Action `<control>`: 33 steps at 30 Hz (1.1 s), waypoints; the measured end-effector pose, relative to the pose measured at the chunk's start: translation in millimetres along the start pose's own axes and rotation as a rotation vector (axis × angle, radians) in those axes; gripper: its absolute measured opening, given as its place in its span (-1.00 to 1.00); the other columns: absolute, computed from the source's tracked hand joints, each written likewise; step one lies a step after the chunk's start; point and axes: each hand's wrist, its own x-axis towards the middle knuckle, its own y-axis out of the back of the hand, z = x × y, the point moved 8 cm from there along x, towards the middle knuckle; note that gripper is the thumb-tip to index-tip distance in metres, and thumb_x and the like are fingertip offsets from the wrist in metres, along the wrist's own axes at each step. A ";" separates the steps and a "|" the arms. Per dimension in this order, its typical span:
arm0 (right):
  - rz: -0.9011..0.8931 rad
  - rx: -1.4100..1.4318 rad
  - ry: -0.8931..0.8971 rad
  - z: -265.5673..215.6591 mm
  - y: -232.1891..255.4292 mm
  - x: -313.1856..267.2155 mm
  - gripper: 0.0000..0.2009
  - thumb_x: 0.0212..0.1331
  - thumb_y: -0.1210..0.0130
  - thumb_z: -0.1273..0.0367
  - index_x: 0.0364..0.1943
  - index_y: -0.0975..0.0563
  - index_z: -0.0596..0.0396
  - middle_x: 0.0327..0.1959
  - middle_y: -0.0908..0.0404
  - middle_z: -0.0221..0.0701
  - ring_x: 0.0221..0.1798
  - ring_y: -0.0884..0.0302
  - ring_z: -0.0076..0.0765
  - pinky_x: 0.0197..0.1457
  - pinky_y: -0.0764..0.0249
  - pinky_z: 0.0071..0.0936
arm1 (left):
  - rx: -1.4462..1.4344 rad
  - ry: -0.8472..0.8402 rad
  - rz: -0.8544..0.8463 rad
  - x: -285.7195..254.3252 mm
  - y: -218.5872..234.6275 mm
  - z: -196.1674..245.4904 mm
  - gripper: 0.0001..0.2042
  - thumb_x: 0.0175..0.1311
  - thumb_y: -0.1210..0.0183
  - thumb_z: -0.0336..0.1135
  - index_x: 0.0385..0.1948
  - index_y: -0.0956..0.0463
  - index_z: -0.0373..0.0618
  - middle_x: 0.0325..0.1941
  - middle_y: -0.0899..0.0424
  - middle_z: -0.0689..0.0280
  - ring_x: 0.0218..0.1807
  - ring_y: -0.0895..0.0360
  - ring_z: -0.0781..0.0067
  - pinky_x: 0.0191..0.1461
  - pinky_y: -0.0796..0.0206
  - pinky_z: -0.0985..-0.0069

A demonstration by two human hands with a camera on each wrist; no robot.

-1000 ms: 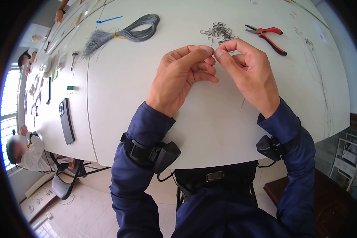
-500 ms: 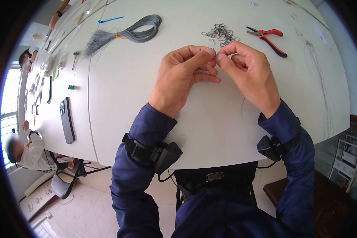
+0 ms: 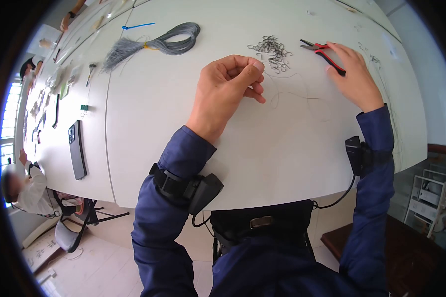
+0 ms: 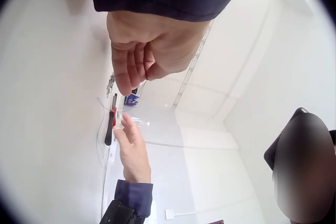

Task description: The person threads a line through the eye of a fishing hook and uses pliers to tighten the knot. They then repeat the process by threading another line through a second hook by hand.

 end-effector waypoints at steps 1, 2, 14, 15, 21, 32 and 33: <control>-0.064 0.046 -0.077 7.8 -4.4 -0.6 -0.52 0.27 -0.13 0.29 0.29 -0.44 0.02 0.25 -0.48 -0.19 0.31 -0.35 -0.03 0.40 -0.32 -0.24 | 0.013 -0.002 0.005 -0.5 -0.3 0.7 -0.74 0.39 -0.23 -0.22 -0.23 -0.58 -0.30 -0.33 -0.59 0.30 -0.34 -0.57 0.54 -0.21 -0.54 0.49; -0.127 0.093 -0.153 9.6 -7.4 0.5 -0.50 0.27 -0.14 0.27 0.30 -0.43 0.02 0.26 -0.47 -0.19 0.33 -0.34 -0.02 0.41 -0.31 -0.24 | 0.014 -0.009 0.006 -0.9 -0.5 1.6 -0.75 0.38 -0.22 -0.23 -0.23 -0.58 -0.30 -0.33 -0.58 0.30 -0.34 -0.57 0.54 -0.21 -0.54 0.49; -0.019 -0.034 -0.036 4.3 -23.4 9.9 -0.65 0.39 -0.05 0.22 0.11 -0.46 0.15 0.13 -0.51 -0.15 0.23 -0.39 0.10 0.34 -0.35 -0.14 | 0.030 -0.071 -0.006 -1.2 -3.1 5.0 -0.77 0.37 -0.21 -0.28 -0.30 -0.55 -0.34 -0.42 -0.60 0.34 -0.41 -0.55 0.59 -0.28 -0.54 0.55; -0.026 -0.034 -0.047 5.4 -24.9 9.6 -0.67 0.40 -0.03 0.23 0.09 -0.46 0.16 0.11 -0.52 -0.13 0.20 -0.40 0.11 0.32 -0.35 -0.13 | 0.029 -0.074 -0.005 -1.2 -2.9 4.6 -0.77 0.37 -0.21 -0.28 -0.30 -0.55 -0.34 -0.42 -0.60 0.34 -0.42 -0.55 0.59 -0.29 -0.54 0.55; 0.093 0.283 -0.121 -40.2 23.0 1.4 -0.72 0.46 0.05 0.24 -0.01 -0.43 0.19 -0.10 -0.55 -0.08 0.01 -0.47 0.07 0.12 -0.41 -0.15 | 0.055 -0.086 -0.001 -0.9 -1.2 5.7 -0.76 0.38 -0.20 -0.27 -0.31 -0.55 -0.34 -0.42 -0.59 0.34 -0.42 -0.56 0.59 -0.29 -0.53 0.56; -0.142 0.620 -0.130 -127.6 16.0 -26.4 -0.77 0.49 0.13 0.30 -0.13 -0.40 0.23 -0.34 -0.51 -0.14 -0.29 -0.47 -0.07 -0.14 -0.43 -0.25 | 0.062 -0.088 0.024 -1.9 1.6 5.6 -0.76 0.37 -0.17 -0.27 -0.25 -0.55 -0.33 -0.33 -0.60 0.30 -0.34 -0.57 0.56 -0.20 -0.54 0.53; -0.148 0.641 -0.145 -129.4 17.0 -26.2 -0.78 0.48 0.11 0.31 -0.16 -0.40 0.25 -0.30 -0.55 -0.08 -0.25 -0.53 0.03 -0.11 -0.46 -0.19 | 0.060 -0.085 0.028 -1.8 1.9 5.1 -0.76 0.37 -0.18 -0.27 -0.24 -0.55 -0.34 -0.33 -0.60 0.29 -0.33 -0.58 0.56 -0.20 -0.54 0.53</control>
